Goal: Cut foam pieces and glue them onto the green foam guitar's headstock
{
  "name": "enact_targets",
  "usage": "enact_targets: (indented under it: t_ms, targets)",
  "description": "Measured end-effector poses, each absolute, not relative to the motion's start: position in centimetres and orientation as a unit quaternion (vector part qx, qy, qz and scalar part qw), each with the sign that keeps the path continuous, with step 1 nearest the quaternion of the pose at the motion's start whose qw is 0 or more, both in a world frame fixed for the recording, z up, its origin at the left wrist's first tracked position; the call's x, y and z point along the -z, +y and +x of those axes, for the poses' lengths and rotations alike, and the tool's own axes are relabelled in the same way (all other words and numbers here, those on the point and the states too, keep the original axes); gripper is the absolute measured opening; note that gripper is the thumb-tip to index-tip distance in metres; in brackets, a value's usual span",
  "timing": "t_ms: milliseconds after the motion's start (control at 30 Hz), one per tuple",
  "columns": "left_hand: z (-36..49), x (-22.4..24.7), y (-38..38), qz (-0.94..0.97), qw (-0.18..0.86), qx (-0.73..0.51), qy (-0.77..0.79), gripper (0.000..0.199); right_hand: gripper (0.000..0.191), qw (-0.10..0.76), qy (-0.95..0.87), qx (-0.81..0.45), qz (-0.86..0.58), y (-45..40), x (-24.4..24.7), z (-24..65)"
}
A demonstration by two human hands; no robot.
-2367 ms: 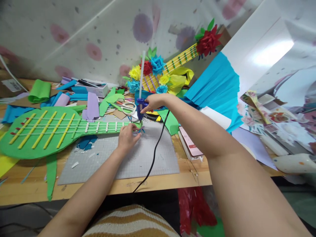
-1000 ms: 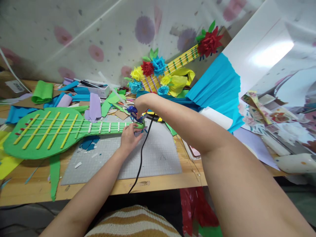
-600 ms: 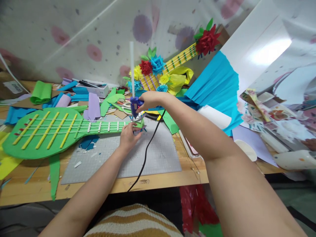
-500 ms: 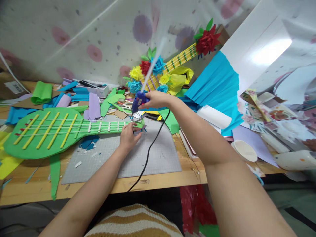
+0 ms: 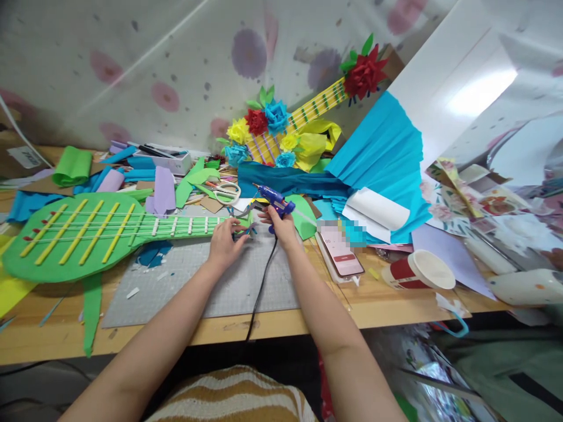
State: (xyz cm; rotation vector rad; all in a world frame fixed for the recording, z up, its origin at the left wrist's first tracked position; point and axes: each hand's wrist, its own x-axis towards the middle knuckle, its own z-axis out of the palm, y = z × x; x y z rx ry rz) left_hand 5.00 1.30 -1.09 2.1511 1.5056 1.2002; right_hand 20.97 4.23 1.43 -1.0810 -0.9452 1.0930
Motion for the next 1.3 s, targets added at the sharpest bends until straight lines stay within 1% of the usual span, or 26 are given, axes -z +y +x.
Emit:
enact_targets:
  t_ms: [133,233,500,767,1033,1300]
  targets:
    - [5.0,1.3,1.3,0.741,0.121,-0.416,0.513,0.036,0.037,0.668,-0.367,-0.454,-0.461,4.2,0.0,19.4]
    - [5.0,1.5,1.3,0.744,0.116,-0.417,0.509,0.036,0.040,0.685,-0.350,-0.446,-0.457,4.2,0.7,18.8]
    - [5.2,1.6,1.4,0.733,0.133,-0.431,0.510,0.036,0.037,0.686,-0.317,-0.462,-0.464,3.6,1.3,17.9]
    - [5.4,1.5,1.3,0.730,0.166,-0.433,0.501,0.031,0.036,0.686,-0.316,-0.460,-0.467,3.4,2.0,18.0]
    - [5.6,1.3,1.2,0.722,0.192,-0.441,0.498,0.028,0.038,0.694,-0.287,-0.466,-0.469,3.4,2.3,18.0]
    - [5.6,1.4,1.2,0.717,0.220,-0.437,0.496,0.030,0.037,0.691,-0.292,-0.457,-0.479,3.2,2.0,17.8]
